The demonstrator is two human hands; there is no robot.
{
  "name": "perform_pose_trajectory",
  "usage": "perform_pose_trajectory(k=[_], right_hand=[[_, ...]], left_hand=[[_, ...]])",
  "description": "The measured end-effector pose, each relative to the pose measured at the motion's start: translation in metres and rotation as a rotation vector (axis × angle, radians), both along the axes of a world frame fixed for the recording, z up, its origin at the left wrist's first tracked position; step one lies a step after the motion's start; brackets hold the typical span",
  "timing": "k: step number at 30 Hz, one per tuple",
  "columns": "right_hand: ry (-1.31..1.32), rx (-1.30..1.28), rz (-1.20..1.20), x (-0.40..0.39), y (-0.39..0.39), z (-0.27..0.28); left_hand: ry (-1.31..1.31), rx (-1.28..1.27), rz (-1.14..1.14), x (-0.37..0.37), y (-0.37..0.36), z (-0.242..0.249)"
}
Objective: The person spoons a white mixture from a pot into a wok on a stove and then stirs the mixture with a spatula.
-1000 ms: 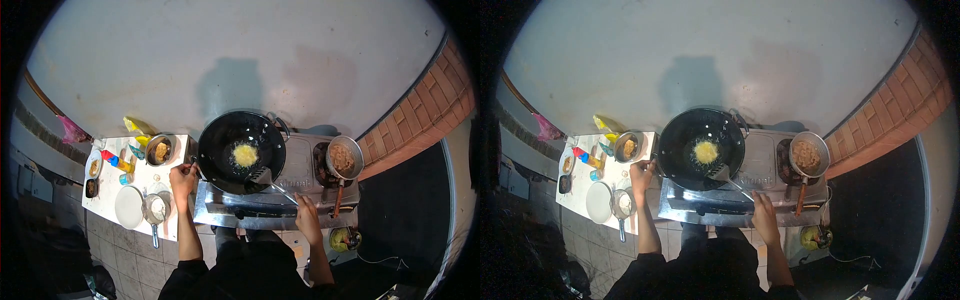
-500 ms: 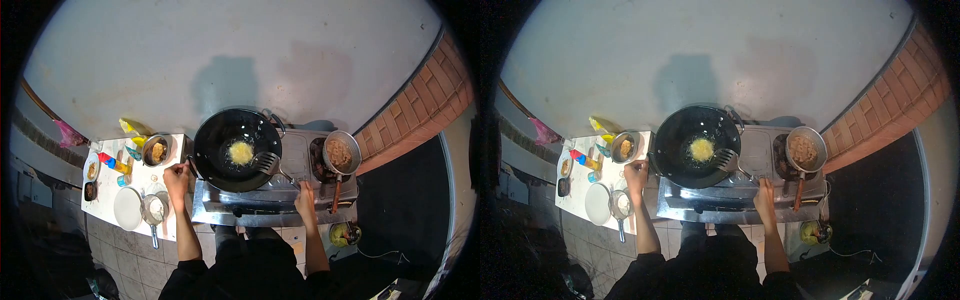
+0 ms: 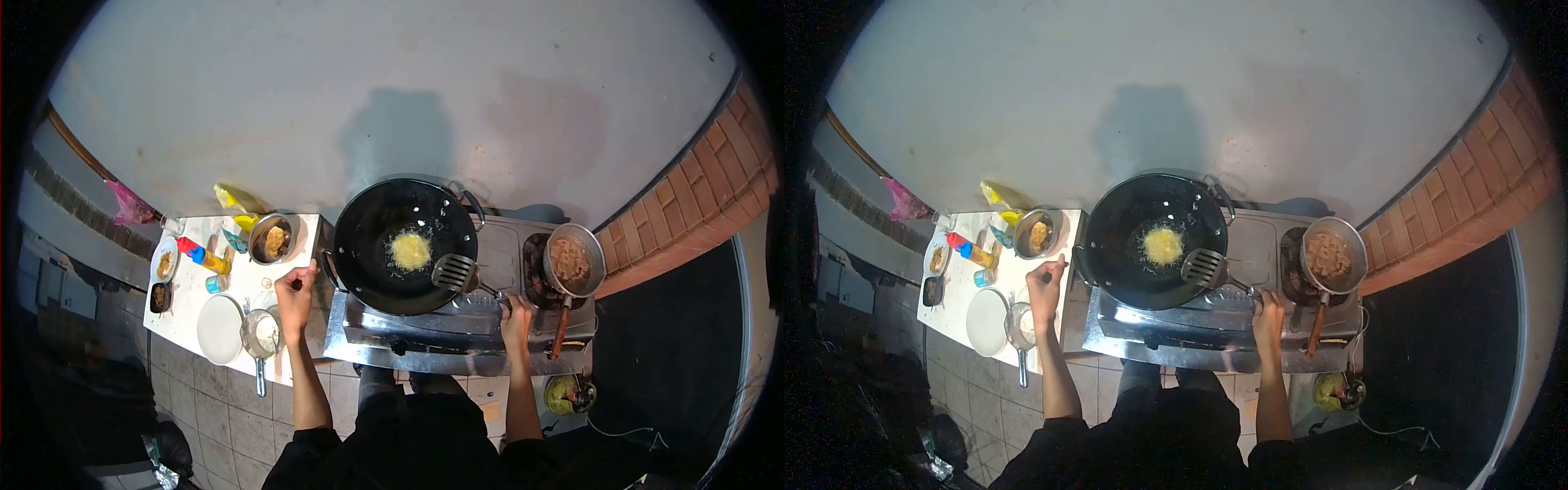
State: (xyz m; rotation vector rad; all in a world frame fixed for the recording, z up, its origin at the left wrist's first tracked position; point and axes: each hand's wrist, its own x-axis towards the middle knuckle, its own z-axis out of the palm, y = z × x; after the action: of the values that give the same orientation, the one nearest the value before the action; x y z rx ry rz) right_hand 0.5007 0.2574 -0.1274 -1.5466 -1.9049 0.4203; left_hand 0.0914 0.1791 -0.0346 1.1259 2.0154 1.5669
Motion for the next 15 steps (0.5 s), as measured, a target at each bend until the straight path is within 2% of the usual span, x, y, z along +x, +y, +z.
perform_pose_trajectory(k=[6, 15], right_hand=[[-0.093, 0.041, -0.076, -0.002, -0.003, -0.009], [-0.112, 0.013, -0.008, -0.001, -0.009, 0.005]], left_hand=[[-0.014, -0.025, 0.006, 0.002, -0.003, -0.002], [-0.067, -0.051, 0.027, 0.003, -0.018, -0.016]])
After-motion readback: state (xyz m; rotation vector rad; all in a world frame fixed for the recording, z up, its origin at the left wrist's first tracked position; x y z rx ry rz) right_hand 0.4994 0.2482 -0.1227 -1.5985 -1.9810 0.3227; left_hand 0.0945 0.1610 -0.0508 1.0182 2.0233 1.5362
